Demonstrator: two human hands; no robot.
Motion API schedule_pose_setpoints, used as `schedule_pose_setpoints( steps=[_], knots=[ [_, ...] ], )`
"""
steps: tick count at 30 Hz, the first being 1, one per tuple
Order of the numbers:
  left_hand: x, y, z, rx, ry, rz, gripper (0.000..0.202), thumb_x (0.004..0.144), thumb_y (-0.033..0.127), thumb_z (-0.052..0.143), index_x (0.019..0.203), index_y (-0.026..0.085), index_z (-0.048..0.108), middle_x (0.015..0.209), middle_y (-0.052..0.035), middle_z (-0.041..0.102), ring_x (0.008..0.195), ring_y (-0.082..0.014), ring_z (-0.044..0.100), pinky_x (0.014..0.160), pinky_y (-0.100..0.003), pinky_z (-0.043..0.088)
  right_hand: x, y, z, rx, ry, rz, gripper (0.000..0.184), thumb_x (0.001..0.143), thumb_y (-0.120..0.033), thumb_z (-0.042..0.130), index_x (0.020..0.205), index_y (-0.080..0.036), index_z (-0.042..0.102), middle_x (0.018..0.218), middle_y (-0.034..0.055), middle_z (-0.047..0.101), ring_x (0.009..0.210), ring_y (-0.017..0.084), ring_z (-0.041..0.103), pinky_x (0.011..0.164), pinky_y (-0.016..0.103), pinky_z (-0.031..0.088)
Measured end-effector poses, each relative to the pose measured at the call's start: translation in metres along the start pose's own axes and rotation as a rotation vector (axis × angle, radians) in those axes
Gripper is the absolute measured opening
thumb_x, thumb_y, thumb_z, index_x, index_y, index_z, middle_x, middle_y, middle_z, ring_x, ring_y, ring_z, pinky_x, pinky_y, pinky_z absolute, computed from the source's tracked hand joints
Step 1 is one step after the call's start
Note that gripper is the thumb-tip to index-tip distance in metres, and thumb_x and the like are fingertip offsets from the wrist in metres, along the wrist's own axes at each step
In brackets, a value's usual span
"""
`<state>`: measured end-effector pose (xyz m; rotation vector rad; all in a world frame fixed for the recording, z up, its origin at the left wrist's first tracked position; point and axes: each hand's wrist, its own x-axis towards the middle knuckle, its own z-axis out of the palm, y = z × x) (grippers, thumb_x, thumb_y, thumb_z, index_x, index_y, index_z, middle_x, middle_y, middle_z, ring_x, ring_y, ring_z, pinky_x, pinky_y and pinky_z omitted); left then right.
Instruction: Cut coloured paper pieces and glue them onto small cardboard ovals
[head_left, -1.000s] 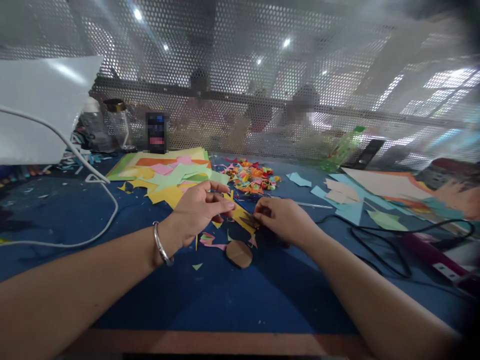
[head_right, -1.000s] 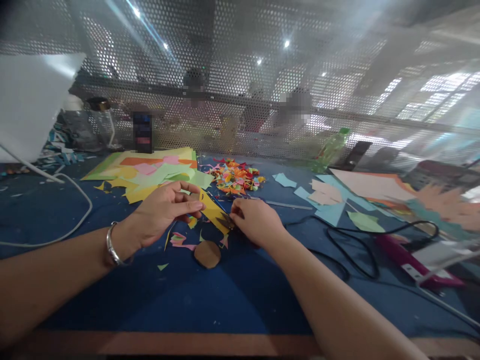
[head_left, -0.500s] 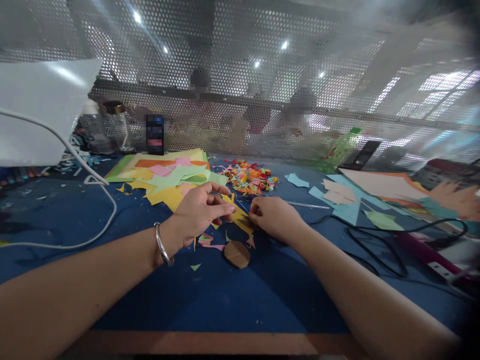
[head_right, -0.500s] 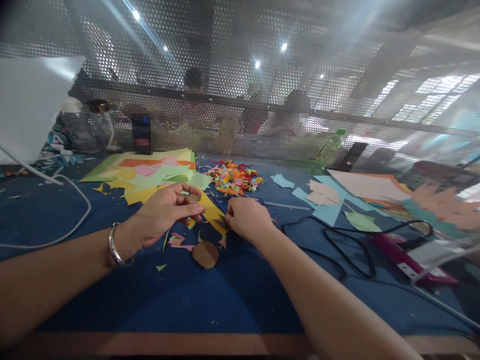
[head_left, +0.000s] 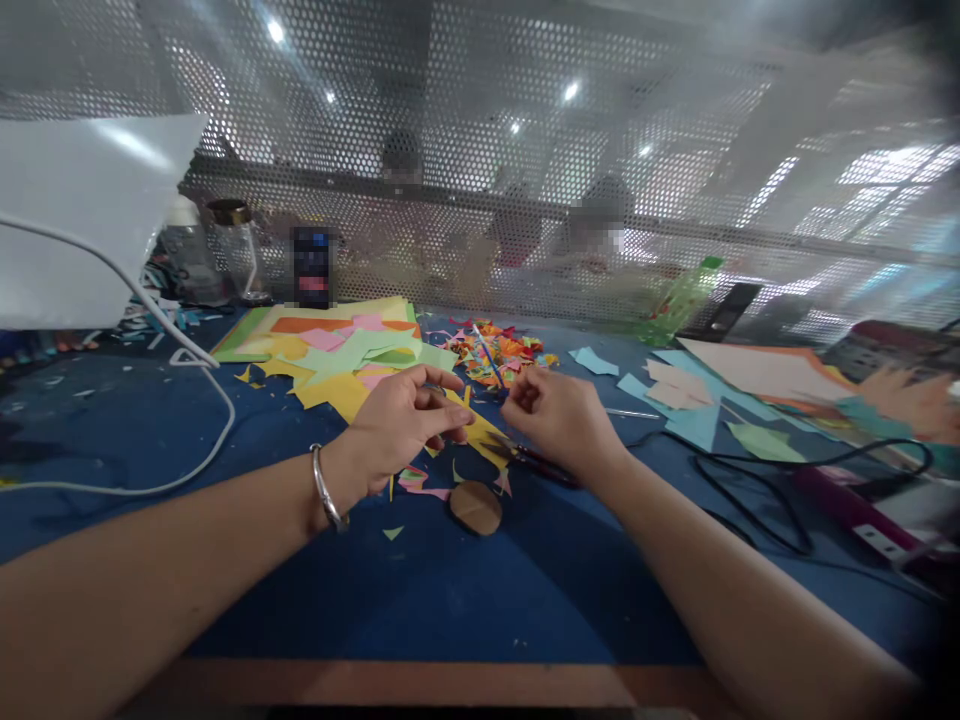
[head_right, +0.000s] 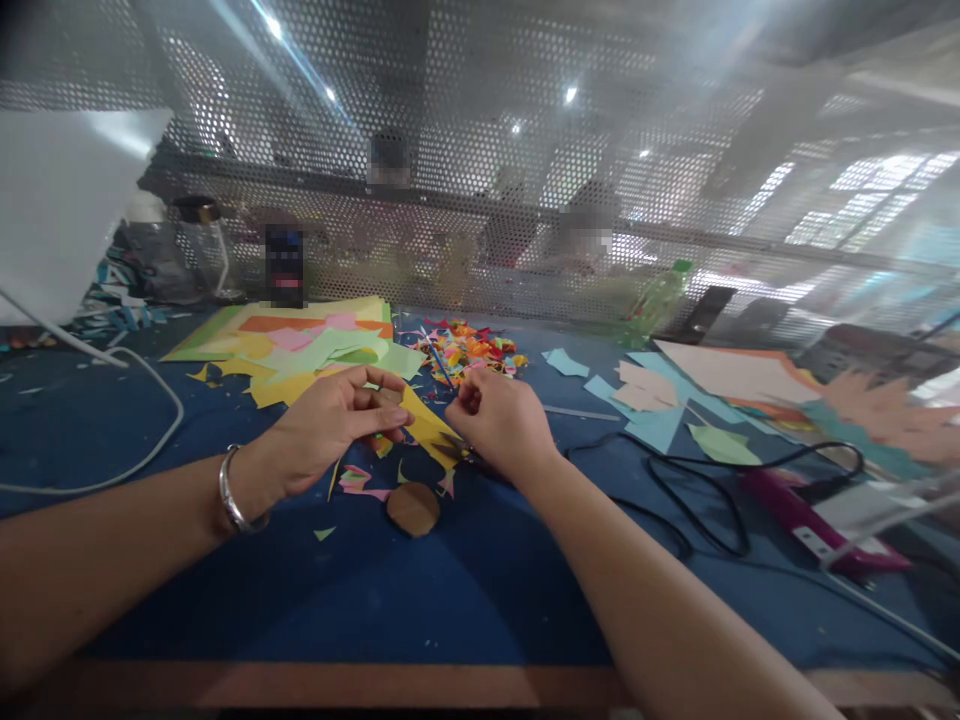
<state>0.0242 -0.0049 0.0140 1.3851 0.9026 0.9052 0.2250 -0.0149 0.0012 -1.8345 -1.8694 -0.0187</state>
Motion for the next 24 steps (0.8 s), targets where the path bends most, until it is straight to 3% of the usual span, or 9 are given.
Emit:
schedule_pose_setpoints(
  steps=[3, 5, 8, 14, 20, 24],
  knots=[
    [0.000, 0.000, 0.002, -0.008, 0.002, -0.037, 0.027, 0.077, 0.008, 0.072, 0.101, 0.013, 0.060, 0.064, 0.0009, 0.066, 0.060, -0.0118, 0.064, 0.053, -0.021, 0.044, -0.006, -0.005, -0.004, 0.373, 0.116, -0.053, 0.010, 0.071, -0.028, 0.057, 0.067, -0.021, 0.052, 0.060, -0.0028, 0.054, 0.050, 0.011, 0.050, 0.052, 0.025, 0.040],
    [-0.001, -0.001, 0.004, -0.006, 0.000, -0.084, 0.030, 0.077, 0.008, 0.072, 0.104, 0.013, 0.062, 0.066, 0.0007, 0.066, 0.060, -0.0114, 0.065, 0.053, -0.021, 0.044, -0.011, -0.011, -0.006, 0.621, 0.078, -0.028, 0.011, 0.071, -0.030, 0.056, 0.067, -0.021, 0.051, 0.059, -0.0039, 0.052, 0.044, 0.010, 0.049, 0.046, 0.024, 0.040],
    [-0.001, -0.001, 0.008, -0.033, 0.003, -0.162, 0.027, 0.079, 0.006, 0.068, 0.105, 0.012, 0.064, 0.068, -0.0009, 0.068, 0.059, -0.0099, 0.064, 0.055, -0.021, 0.045, -0.018, -0.021, -0.008, 0.807, -0.035, -0.010, 0.011, 0.071, -0.029, 0.057, 0.070, -0.019, 0.053, 0.061, -0.0036, 0.054, 0.042, 0.009, 0.053, 0.044, 0.023, 0.042],
    [0.000, -0.002, 0.011, -0.036, -0.025, -0.114, 0.006, 0.076, 0.006, 0.069, 0.078, 0.011, 0.066, 0.062, 0.0001, 0.066, 0.057, -0.0084, 0.063, 0.053, -0.018, 0.043, -0.020, -0.027, -0.004, 0.876, -0.135, 0.014, 0.012, 0.074, -0.028, 0.061, 0.078, -0.018, 0.054, 0.057, -0.0072, 0.051, 0.041, 0.007, 0.048, 0.041, 0.020, 0.038],
    [0.000, -0.005, 0.013, -0.091, 0.001, -0.140, 0.015, 0.072, 0.001, 0.065, 0.079, 0.014, 0.064, 0.062, 0.0021, 0.064, 0.053, -0.0107, 0.065, 0.049, -0.019, 0.045, -0.018, -0.023, 0.004, 0.871, -0.217, 0.074, 0.016, 0.080, -0.033, 0.060, 0.088, -0.019, 0.056, 0.051, -0.0074, 0.053, 0.042, 0.009, 0.049, 0.042, 0.020, 0.039],
    [0.001, -0.006, 0.012, -0.132, -0.006, -0.103, 0.012, 0.076, 0.006, 0.066, 0.081, 0.015, 0.060, 0.068, 0.0014, 0.065, 0.056, -0.0122, 0.068, 0.052, -0.022, 0.051, -0.018, -0.023, 0.004, 0.842, -0.231, 0.025, 0.027, 0.081, -0.044, 0.064, 0.086, -0.018, 0.059, 0.066, -0.0029, 0.059, 0.050, 0.009, 0.050, 0.046, 0.021, 0.040]
  ],
)
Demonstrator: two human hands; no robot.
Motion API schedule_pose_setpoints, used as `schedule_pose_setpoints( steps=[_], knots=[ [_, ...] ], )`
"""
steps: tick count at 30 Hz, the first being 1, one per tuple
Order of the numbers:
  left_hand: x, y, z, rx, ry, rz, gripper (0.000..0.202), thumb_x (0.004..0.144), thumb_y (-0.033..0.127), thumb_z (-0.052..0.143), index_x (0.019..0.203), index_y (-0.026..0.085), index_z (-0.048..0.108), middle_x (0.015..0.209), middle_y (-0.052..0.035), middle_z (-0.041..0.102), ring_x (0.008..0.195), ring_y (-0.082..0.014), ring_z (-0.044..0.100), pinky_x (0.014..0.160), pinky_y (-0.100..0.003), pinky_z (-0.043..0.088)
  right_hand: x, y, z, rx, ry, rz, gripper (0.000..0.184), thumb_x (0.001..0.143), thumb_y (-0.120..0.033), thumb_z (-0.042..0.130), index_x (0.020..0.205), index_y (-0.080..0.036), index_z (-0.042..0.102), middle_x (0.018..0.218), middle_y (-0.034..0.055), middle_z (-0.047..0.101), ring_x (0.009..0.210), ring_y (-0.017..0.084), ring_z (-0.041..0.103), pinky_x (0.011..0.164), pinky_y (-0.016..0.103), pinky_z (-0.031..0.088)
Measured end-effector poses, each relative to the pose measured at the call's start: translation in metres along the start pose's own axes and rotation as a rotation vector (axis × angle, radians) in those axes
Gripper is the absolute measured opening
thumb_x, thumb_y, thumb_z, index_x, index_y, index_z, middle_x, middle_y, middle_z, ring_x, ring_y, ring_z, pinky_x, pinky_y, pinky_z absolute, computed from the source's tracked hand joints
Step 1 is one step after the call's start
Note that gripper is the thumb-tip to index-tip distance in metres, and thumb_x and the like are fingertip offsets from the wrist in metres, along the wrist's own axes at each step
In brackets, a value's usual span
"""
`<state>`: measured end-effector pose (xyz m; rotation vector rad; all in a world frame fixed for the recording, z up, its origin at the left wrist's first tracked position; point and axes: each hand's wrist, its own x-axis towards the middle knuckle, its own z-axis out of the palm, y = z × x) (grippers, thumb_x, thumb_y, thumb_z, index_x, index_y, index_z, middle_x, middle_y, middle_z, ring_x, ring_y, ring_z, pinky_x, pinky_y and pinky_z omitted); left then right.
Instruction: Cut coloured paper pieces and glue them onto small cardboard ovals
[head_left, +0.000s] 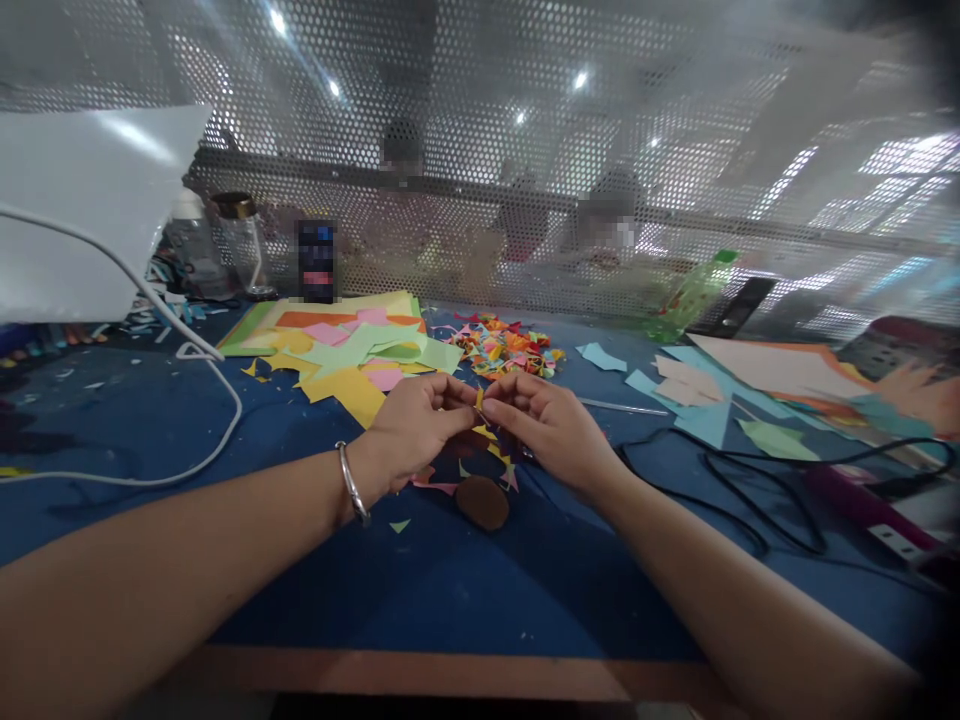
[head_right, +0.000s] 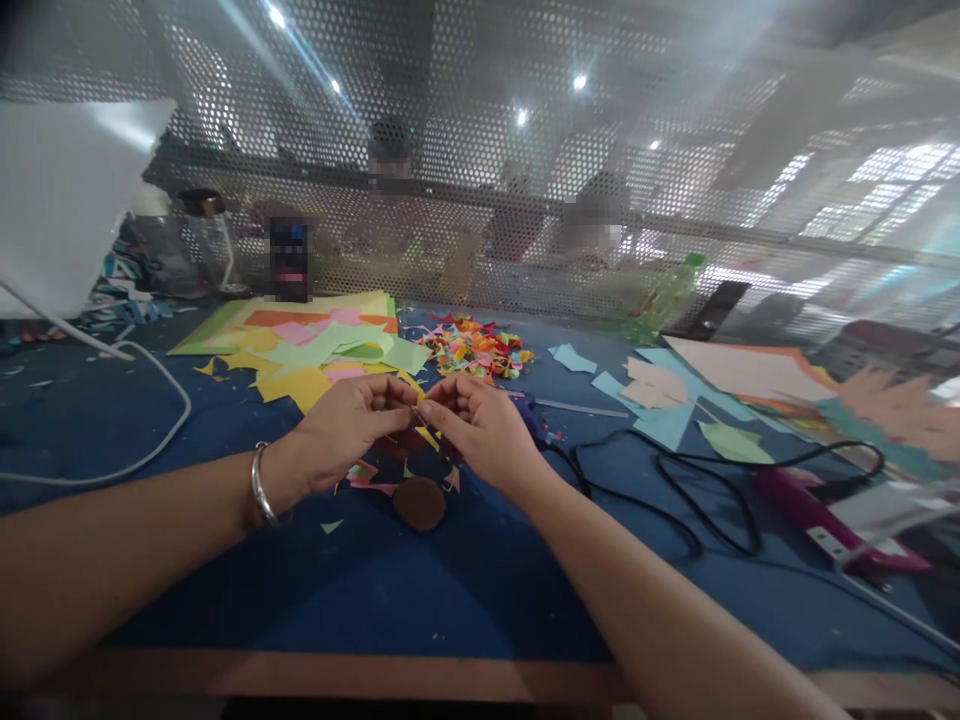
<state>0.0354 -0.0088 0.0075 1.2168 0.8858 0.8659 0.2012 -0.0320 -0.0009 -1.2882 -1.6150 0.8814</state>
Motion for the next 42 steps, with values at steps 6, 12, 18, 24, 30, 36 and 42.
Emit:
schedule_pose_setpoints(
  steps=[6, 12, 18, 24, 30, 36, 42],
  knots=[
    [0.002, -0.001, -0.001, -0.021, 0.020, -0.004, 0.016, 0.079, 0.003, 0.065, 0.086, 0.014, 0.057, 0.066, 0.0014, 0.065, 0.055, -0.0115, 0.066, 0.052, -0.021, 0.053, -0.001, -0.004, -0.003, -0.096, -0.125, 0.021, 0.042, 0.082, -0.058, 0.062, 0.083, -0.016, 0.061, 0.069, -0.0012, 0.059, 0.054, 0.010, 0.050, 0.050, 0.023, 0.039],
    [0.000, 0.001, 0.002, -0.033, 0.037, -0.036, 0.015, 0.081, 0.001, 0.063, 0.087, 0.014, 0.058, 0.064, 0.0013, 0.067, 0.050, -0.0093, 0.064, 0.054, -0.021, 0.052, -0.004, -0.003, -0.010, -0.135, -0.163, 0.049, 0.036, 0.083, -0.052, 0.064, 0.086, -0.016, 0.065, 0.067, -0.0004, 0.064, 0.054, 0.010, 0.051, 0.049, 0.022, 0.037],
    [-0.003, 0.004, 0.003, -0.079, 0.040, -0.058, 0.016, 0.081, 0.001, 0.065, 0.088, 0.013, 0.059, 0.067, -0.0011, 0.069, 0.060, -0.0122, 0.069, 0.058, -0.022, 0.053, -0.006, -0.004, -0.016, -0.149, -0.086, -0.021, 0.031, 0.083, -0.047, 0.067, 0.077, -0.017, 0.067, 0.062, -0.0013, 0.060, 0.053, 0.011, 0.051, 0.051, 0.023, 0.039],
    [-0.002, 0.008, 0.000, -0.111, 0.071, -0.082, 0.014, 0.079, 0.003, 0.069, 0.085, 0.012, 0.061, 0.072, -0.0034, 0.070, 0.061, -0.0123, 0.069, 0.057, -0.022, 0.050, -0.009, -0.006, -0.024, -0.092, 0.342, -0.211, 0.025, 0.082, -0.045, 0.071, 0.076, -0.020, 0.068, 0.069, -0.0002, 0.062, 0.062, 0.013, 0.054, 0.061, 0.027, 0.044],
    [-0.002, 0.008, -0.002, -0.065, 0.074, -0.061, 0.013, 0.078, 0.004, 0.070, 0.084, 0.012, 0.062, 0.071, -0.0003, 0.067, 0.059, -0.0089, 0.065, 0.054, -0.019, 0.045, -0.009, -0.002, -0.027, -0.091, 0.450, -0.244, 0.026, 0.083, -0.047, 0.069, 0.079, -0.022, 0.066, 0.067, -0.0013, 0.057, 0.060, 0.013, 0.048, 0.057, 0.027, 0.040],
    [-0.002, 0.007, -0.005, -0.086, 0.077, -0.016, 0.010, 0.077, 0.004, 0.069, 0.081, 0.012, 0.064, 0.074, -0.0011, 0.066, 0.059, -0.0086, 0.064, 0.053, -0.020, 0.043, -0.009, -0.008, -0.031, -0.278, 0.231, -0.233, 0.029, 0.084, -0.044, 0.066, 0.070, -0.020, 0.058, 0.063, -0.0025, 0.050, 0.055, 0.011, 0.043, 0.051, 0.024, 0.037],
    [-0.002, 0.007, -0.007, -0.105, 0.082, -0.001, 0.011, 0.077, 0.006, 0.071, 0.080, 0.012, 0.063, 0.072, -0.0005, 0.066, 0.059, -0.0082, 0.062, 0.053, -0.020, 0.043, -0.010, -0.006, -0.039, -0.207, 0.359, -0.229, 0.028, 0.084, -0.044, 0.069, 0.072, -0.021, 0.059, 0.057, -0.0026, 0.055, 0.048, 0.011, 0.049, 0.048, 0.025, 0.042]
  ],
)
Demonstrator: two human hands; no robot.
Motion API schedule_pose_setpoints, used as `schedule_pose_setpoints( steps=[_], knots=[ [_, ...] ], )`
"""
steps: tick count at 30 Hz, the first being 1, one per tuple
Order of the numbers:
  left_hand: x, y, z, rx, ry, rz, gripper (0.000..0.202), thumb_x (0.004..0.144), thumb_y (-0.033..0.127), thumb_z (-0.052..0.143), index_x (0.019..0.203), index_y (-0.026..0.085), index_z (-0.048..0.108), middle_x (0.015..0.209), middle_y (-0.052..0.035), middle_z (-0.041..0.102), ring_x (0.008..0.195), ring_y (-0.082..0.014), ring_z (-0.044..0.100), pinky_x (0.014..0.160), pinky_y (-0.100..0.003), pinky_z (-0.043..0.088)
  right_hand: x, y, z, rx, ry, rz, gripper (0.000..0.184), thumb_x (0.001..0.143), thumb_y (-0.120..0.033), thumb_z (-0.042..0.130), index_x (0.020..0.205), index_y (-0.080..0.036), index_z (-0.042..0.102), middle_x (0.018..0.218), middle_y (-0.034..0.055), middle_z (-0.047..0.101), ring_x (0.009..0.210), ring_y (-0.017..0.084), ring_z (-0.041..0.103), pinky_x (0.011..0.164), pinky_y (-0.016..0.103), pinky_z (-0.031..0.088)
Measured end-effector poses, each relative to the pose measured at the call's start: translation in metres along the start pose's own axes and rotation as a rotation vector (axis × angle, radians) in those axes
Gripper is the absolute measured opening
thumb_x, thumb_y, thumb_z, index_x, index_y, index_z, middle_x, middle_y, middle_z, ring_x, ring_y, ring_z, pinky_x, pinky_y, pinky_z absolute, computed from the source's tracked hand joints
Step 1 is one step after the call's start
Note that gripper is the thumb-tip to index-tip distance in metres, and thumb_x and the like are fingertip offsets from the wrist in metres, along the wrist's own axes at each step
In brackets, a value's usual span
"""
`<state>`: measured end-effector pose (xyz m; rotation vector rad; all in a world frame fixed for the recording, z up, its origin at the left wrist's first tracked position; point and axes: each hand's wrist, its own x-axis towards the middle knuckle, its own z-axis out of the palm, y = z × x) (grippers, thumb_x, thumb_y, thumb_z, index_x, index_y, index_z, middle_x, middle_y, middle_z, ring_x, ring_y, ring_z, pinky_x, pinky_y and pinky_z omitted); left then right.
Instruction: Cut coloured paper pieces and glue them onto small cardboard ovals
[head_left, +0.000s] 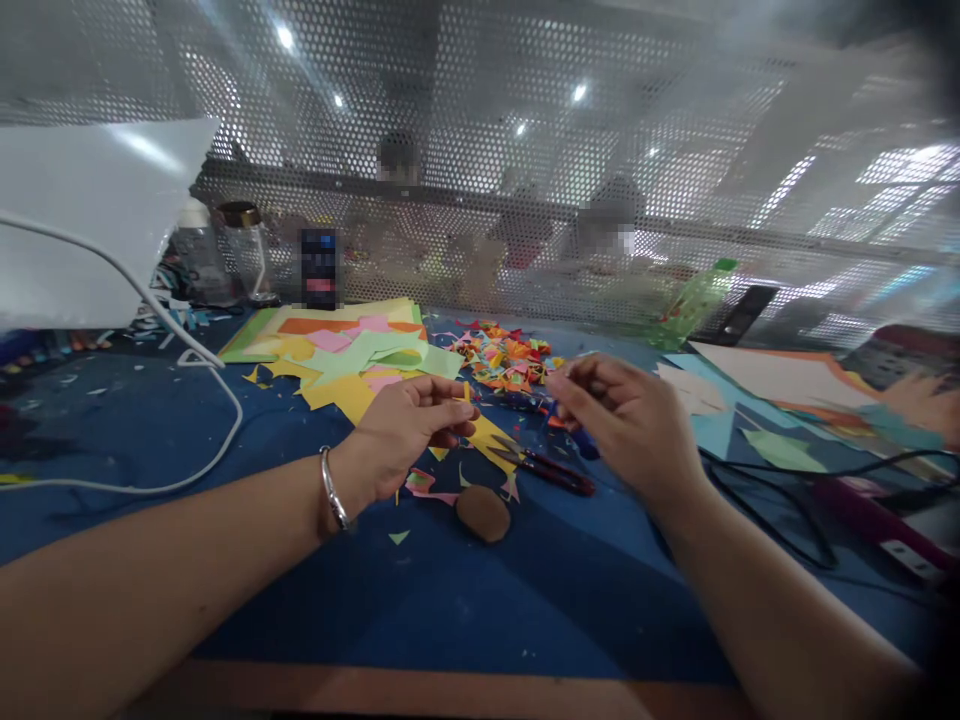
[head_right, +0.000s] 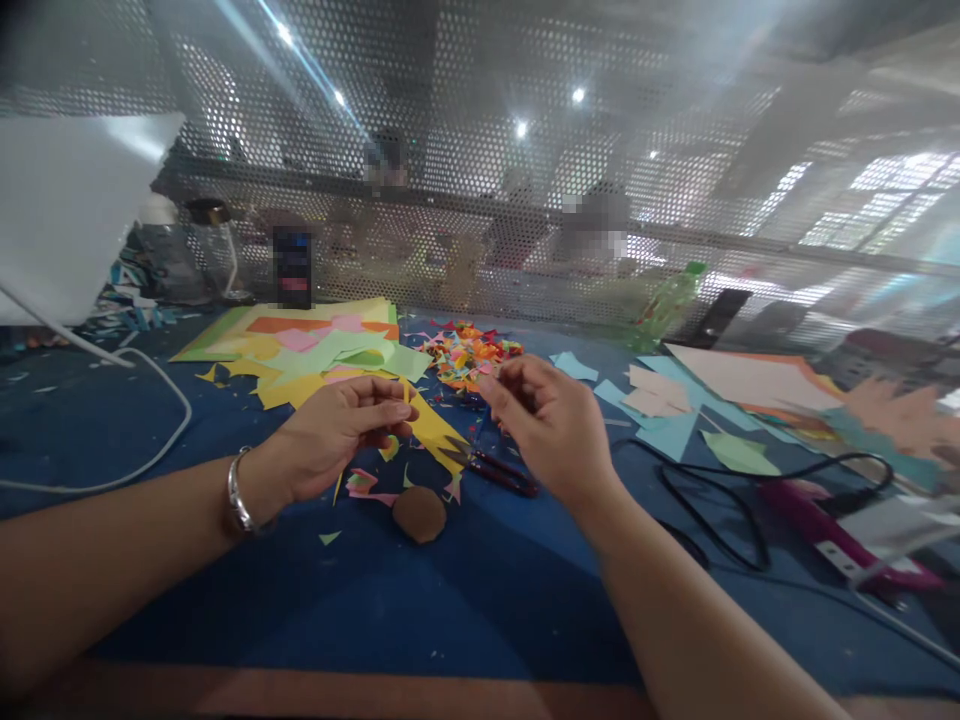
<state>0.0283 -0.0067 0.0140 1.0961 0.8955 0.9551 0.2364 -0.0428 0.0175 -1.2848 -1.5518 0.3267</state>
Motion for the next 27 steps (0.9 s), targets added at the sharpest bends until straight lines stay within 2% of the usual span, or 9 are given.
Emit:
schedule_pose_setpoints(
  steps=[4, 6, 13, 16, 22, 27],
  knots=[
    [0.001, -0.001, 0.000, 0.001, 0.019, -0.016, 0.010, 0.079, 0.005, 0.068, 0.083, 0.012, 0.062, 0.073, -0.0015, 0.068, 0.060, -0.0085, 0.063, 0.054, -0.020, 0.043, 0.000, -0.001, -0.002, 0.296, 0.215, 0.017, 0.018, 0.085, -0.038, 0.070, 0.077, -0.023, 0.062, 0.061, -0.0012, 0.059, 0.052, 0.013, 0.055, 0.051, 0.027, 0.048],
    [0.000, -0.001, 0.000, -0.003, 0.011, -0.015, 0.010, 0.079, 0.005, 0.069, 0.083, 0.012, 0.062, 0.072, -0.0011, 0.067, 0.060, -0.0085, 0.063, 0.055, -0.020, 0.044, -0.001, -0.003, 0.000, 0.398, 0.253, 0.046, 0.015, 0.084, -0.036, 0.070, 0.079, -0.024, 0.063, 0.063, -0.0011, 0.059, 0.052, 0.013, 0.056, 0.050, 0.027, 0.049],
    [-0.004, -0.003, 0.005, -0.069, -0.014, -0.044, 0.014, 0.079, 0.004, 0.069, 0.087, 0.013, 0.061, 0.072, -0.0001, 0.067, 0.060, -0.0099, 0.066, 0.056, -0.020, 0.046, -0.003, -0.006, 0.015, 0.577, 0.112, 0.220, 0.019, 0.081, -0.038, 0.071, 0.079, -0.020, 0.064, 0.063, -0.0006, 0.063, 0.052, 0.011, 0.058, 0.052, 0.025, 0.051],
    [-0.006, -0.002, 0.006, -0.103, -0.047, -0.081, 0.014, 0.081, 0.004, 0.068, 0.089, 0.012, 0.060, 0.073, -0.0009, 0.068, 0.062, -0.0094, 0.067, 0.057, -0.019, 0.047, -0.002, -0.004, 0.017, 0.613, 0.111, 0.229, 0.018, 0.081, -0.036, 0.071, 0.078, -0.020, 0.064, 0.064, -0.0005, 0.064, 0.052, 0.010, 0.058, 0.052, 0.024, 0.050],
    [-0.006, -0.001, 0.005, -0.153, -0.065, -0.140, 0.015, 0.081, 0.001, 0.067, 0.087, 0.013, 0.059, 0.070, -0.0012, 0.068, 0.060, -0.0084, 0.066, 0.054, -0.016, 0.047, 0.003, 0.001, 0.014, 0.743, 0.204, 0.290, 0.016, 0.076, -0.031, 0.077, 0.074, -0.020, 0.065, 0.061, -0.0014, 0.066, 0.051, 0.011, 0.059, 0.050, 0.023, 0.051],
    [-0.011, -0.002, 0.009, -0.153, -0.049, -0.142, 0.021, 0.080, 0.003, 0.070, 0.094, 0.013, 0.058, 0.071, -0.0026, 0.071, 0.058, -0.0093, 0.067, 0.052, -0.017, 0.046, 0.001, 0.001, 0.020, 0.761, 0.126, 0.275, 0.019, 0.075, -0.035, 0.079, 0.076, -0.020, 0.067, 0.065, 0.0000, 0.068, 0.055, 0.012, 0.062, 0.055, 0.024, 0.054]
  ],
)
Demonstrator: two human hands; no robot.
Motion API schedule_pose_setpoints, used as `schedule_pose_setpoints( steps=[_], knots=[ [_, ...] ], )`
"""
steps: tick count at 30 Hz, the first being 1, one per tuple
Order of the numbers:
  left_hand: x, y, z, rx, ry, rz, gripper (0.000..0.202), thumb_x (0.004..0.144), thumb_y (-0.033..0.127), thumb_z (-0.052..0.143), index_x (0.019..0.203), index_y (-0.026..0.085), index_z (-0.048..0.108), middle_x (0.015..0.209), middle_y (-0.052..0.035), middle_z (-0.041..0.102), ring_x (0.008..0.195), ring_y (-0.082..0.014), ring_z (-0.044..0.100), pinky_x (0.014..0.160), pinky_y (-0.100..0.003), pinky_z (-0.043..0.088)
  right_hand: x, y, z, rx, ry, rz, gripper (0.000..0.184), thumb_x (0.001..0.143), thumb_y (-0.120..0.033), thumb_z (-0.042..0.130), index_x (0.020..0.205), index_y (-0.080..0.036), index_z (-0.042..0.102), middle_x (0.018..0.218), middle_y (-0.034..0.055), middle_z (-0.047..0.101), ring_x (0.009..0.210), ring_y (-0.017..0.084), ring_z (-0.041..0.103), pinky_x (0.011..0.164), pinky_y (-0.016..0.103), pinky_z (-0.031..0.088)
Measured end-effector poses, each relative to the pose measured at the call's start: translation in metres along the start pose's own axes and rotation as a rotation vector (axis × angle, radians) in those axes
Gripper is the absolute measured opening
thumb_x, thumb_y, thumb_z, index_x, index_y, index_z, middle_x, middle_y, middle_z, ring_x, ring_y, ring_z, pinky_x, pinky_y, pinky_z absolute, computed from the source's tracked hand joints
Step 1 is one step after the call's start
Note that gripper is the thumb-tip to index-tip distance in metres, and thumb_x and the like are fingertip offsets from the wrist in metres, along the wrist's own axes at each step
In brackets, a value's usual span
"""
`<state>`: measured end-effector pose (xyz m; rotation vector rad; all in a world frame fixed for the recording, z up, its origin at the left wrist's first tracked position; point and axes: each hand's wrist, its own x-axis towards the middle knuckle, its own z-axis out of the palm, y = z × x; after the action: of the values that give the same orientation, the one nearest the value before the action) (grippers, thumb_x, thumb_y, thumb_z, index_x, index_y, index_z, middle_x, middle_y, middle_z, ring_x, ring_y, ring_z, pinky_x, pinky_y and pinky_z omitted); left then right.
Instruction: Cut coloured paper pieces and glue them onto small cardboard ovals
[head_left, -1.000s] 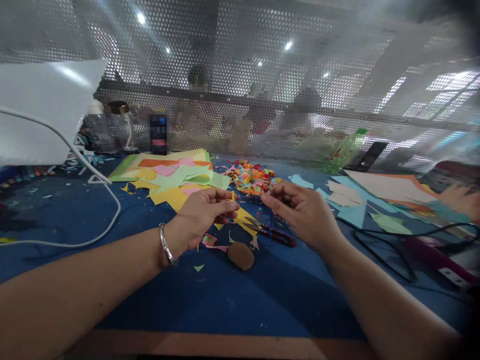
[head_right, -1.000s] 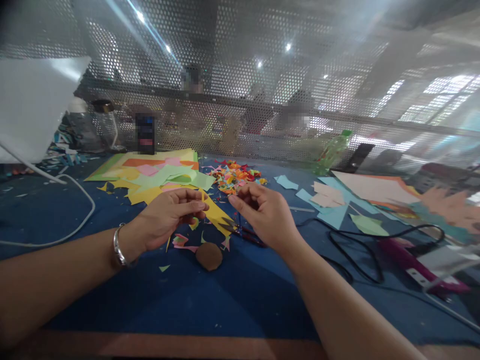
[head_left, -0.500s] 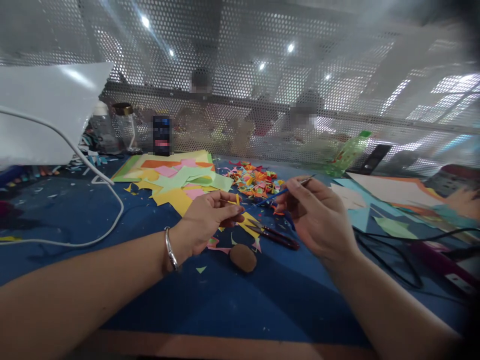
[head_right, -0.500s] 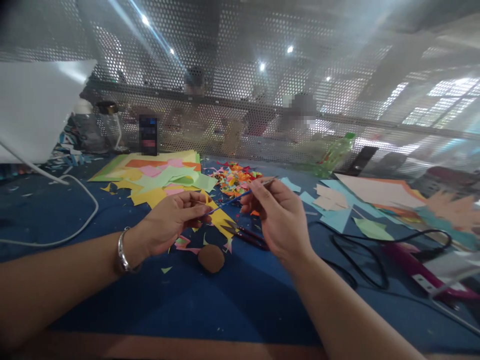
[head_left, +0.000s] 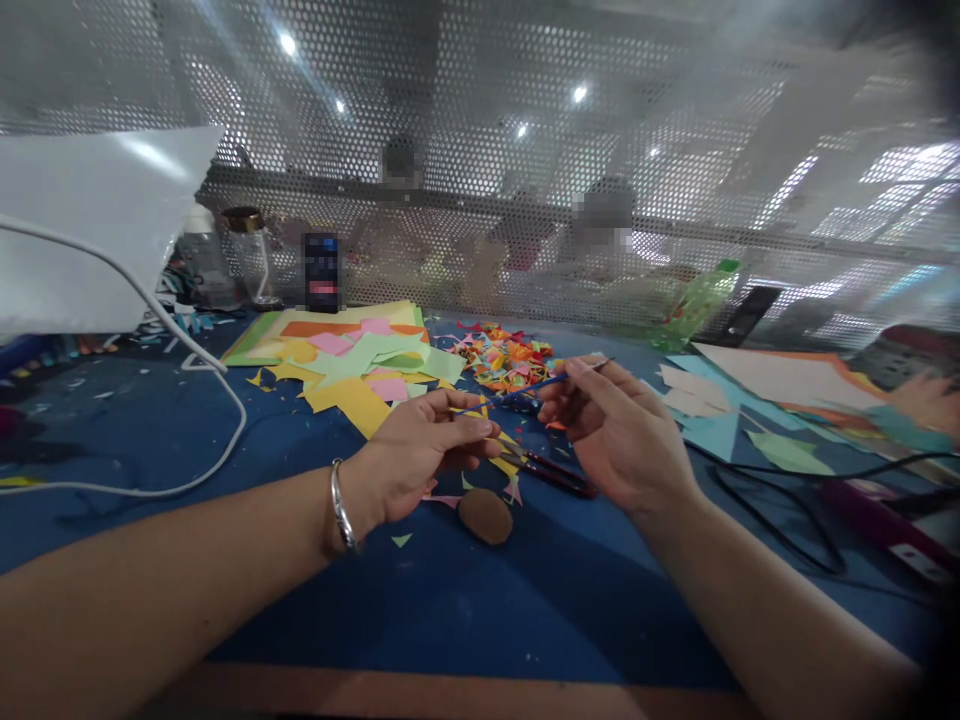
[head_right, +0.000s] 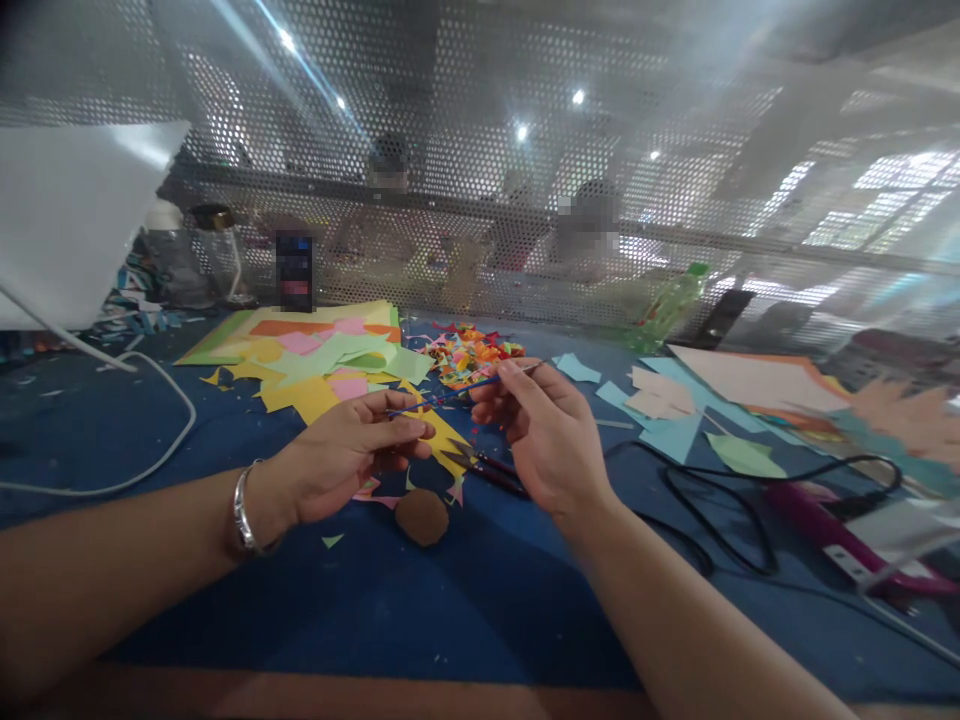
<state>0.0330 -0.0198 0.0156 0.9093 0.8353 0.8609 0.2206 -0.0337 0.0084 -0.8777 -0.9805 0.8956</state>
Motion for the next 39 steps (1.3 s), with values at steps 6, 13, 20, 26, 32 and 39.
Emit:
schedule_pose_setpoints(
  steps=[6, 13, 20, 26, 32, 39],
  knots=[
    [-0.006, 0.001, 0.003, 0.004, -0.030, -0.008, 0.025, 0.081, 0.005, 0.070, 0.100, 0.014, 0.057, 0.073, -0.0020, 0.072, 0.057, -0.0092, 0.067, 0.050, -0.017, 0.047, -0.002, 0.002, 0.002, 0.002, -0.004, 0.015, 0.020, 0.073, -0.035, 0.080, 0.076, -0.020, 0.067, 0.069, 0.0001, 0.068, 0.060, 0.012, 0.064, 0.059, 0.024, 0.056],
    [-0.005, 0.003, 0.002, -0.059, -0.071, -0.027, 0.012, 0.087, 0.023, 0.068, 0.092, 0.015, 0.061, 0.078, -0.0039, 0.073, 0.063, -0.0131, 0.072, 0.049, -0.017, 0.048, -0.003, 0.001, 0.003, -0.037, -0.021, -0.013, 0.021, 0.075, -0.038, 0.079, 0.078, -0.020, 0.067, 0.071, -0.0003, 0.067, 0.060, 0.012, 0.064, 0.059, 0.025, 0.056],
    [0.001, 0.005, -0.004, 0.023, -0.016, -0.019, 0.019, 0.089, 0.030, 0.065, 0.082, 0.012, 0.068, 0.078, -0.0039, 0.072, 0.045, -0.0056, 0.061, 0.035, -0.013, 0.034, -0.006, 0.000, 0.005, -0.022, -0.040, 0.027, 0.023, 0.073, -0.038, 0.082, 0.079, -0.020, 0.068, 0.067, -0.0004, 0.068, 0.054, 0.010, 0.063, 0.057, 0.022, 0.055],
    [0.003, 0.002, -0.010, 0.120, -0.033, -0.014, 0.024, 0.081, 0.036, 0.071, 0.079, 0.012, 0.072, 0.048, 0.0030, 0.054, 0.033, -0.0022, 0.040, 0.032, -0.014, 0.021, -0.007, -0.002, 0.004, -0.042, -0.069, 0.004, 0.027, 0.070, -0.041, 0.083, 0.079, -0.020, 0.068, 0.069, -0.0002, 0.069, 0.056, 0.011, 0.064, 0.057, 0.023, 0.056],
    [0.002, 0.009, -0.010, 0.150, -0.108, -0.033, 0.021, 0.079, 0.031, 0.072, 0.075, 0.011, 0.071, 0.053, 0.0029, 0.057, 0.034, -0.0007, 0.038, 0.033, -0.015, 0.021, -0.008, -0.003, 0.004, -0.064, -0.092, -0.021, 0.026, 0.073, -0.042, 0.081, 0.079, -0.020, 0.066, 0.071, -0.0007, 0.068, 0.055, 0.011, 0.064, 0.058, 0.025, 0.058],
    [-0.002, 0.013, -0.008, 0.281, -0.086, 0.051, 0.022, 0.070, 0.029, 0.080, 0.069, 0.010, 0.069, 0.077, -0.0051, 0.072, 0.034, 0.0026, 0.038, 0.033, -0.015, 0.018, -0.008, -0.004, 0.003, -0.053, -0.102, -0.012, 0.024, 0.074, -0.039, 0.081, 0.079, -0.020, 0.067, 0.068, -0.0008, 0.069, 0.054, 0.011, 0.065, 0.055, 0.023, 0.055]
  ],
)
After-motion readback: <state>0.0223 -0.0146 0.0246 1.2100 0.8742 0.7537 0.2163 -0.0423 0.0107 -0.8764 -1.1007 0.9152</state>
